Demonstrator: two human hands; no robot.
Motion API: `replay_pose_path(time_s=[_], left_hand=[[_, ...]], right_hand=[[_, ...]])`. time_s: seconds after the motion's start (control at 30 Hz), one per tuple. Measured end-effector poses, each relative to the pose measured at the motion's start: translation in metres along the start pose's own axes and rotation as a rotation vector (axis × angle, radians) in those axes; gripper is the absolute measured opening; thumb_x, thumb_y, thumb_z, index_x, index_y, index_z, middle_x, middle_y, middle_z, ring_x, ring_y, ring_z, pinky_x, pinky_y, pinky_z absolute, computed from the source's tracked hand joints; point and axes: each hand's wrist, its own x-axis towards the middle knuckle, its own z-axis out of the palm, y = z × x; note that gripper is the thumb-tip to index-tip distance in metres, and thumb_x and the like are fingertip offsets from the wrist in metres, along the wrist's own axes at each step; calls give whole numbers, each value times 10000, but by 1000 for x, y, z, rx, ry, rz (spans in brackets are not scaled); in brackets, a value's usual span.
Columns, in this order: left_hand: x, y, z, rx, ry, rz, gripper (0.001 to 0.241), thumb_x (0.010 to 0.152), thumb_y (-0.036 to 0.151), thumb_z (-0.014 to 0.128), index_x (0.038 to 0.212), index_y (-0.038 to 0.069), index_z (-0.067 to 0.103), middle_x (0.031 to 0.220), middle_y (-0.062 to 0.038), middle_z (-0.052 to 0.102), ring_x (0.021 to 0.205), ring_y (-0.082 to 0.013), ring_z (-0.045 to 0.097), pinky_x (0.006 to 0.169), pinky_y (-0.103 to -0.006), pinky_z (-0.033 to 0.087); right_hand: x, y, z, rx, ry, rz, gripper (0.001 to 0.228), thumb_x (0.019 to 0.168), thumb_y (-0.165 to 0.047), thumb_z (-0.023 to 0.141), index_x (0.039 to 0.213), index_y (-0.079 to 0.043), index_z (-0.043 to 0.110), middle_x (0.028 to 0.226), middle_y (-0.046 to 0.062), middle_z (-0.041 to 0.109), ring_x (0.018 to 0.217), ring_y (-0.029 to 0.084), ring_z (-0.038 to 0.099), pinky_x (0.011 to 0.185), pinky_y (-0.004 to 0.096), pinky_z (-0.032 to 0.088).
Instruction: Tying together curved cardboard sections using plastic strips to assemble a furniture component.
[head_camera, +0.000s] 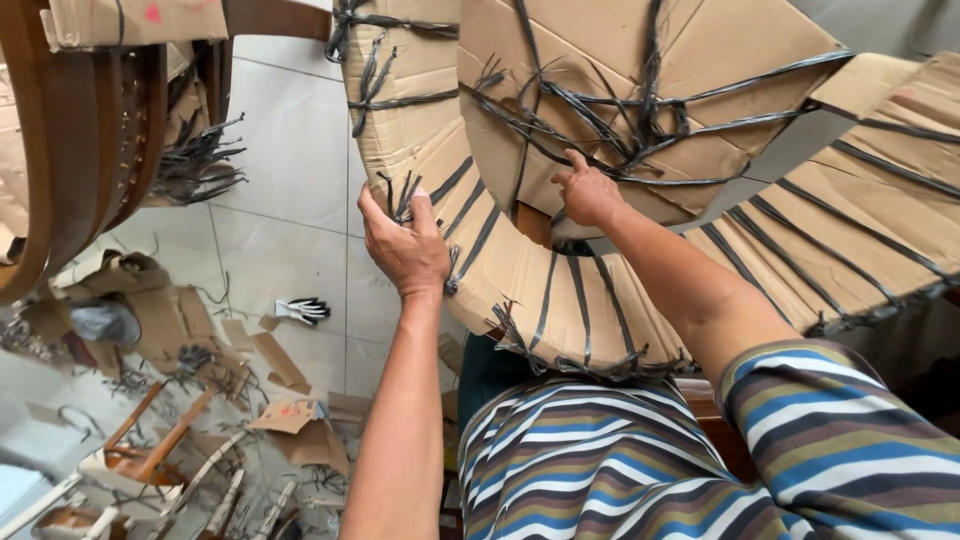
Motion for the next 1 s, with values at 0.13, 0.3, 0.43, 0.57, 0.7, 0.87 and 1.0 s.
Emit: replay_pose_path(time_s=[0.13,0.3,0.43,0.57,0.7,0.87,1.0], left_hand=[[0,8,-3,13,-12,-13,545,867,346,689,1323,76,564,1087,-218,706,1057,-447,688,926,-497,537],[3,5,-1,19,-8,-1,536,868,335,689,1318,71,564,1078,-221,707,1048,-450,689,922,-502,534],[1,-4,4,49,-3,-13,541,853,343,689,1324,112,558,1091,-190,714,1061,-419,691,938,-491,528],[4,-12,9,18,22,8,522,851,341,686,1306,114,564,1090,-185,720,1062,-411,695,947,-492,529],[5,-4,7,47,37,43,587,845,331,679,1365,112,518,1210,-183,694,1143,-392,678,989,-498,506],[-9,13,-9,102,60,44,860,867,453,656,1585,159,286,1522,-178,494,1411,-376,502,1172,-700,240],[-38,45,-12,-126,43,513,648,990,358,606,1521,51,396,1551,-206,393,1499,-403,331,1203,-633,203]], right_hand=[[33,8,18,5,-2,37,411,1010,-304,582,1382,-140,645,1626,63,339,1170,460,652,973,587,557],[87,56,79,85,18,-41,411,962,-341,529,1270,-153,726,1409,73,612,1126,396,701,957,519,567],[12,22,3,548,-29,-13,455,929,-394,598,1236,-103,764,1128,165,761,1166,418,668,1003,539,504],[-73,-33,-74,1156,-93,-17,431,963,-351,704,1205,6,720,953,151,747,901,179,712,842,316,612],[-146,-62,-123,1521,-99,-229,329,977,-212,650,1192,29,709,1028,97,761,892,112,753,814,257,640],[-209,-46,-134,1820,45,-473,255,1025,-153,615,1138,70,666,965,187,737,874,220,772,803,348,671],[-247,-18,-126,2056,61,-609,215,1069,-161,520,1121,16,630,980,197,741,909,273,775,840,365,655]])
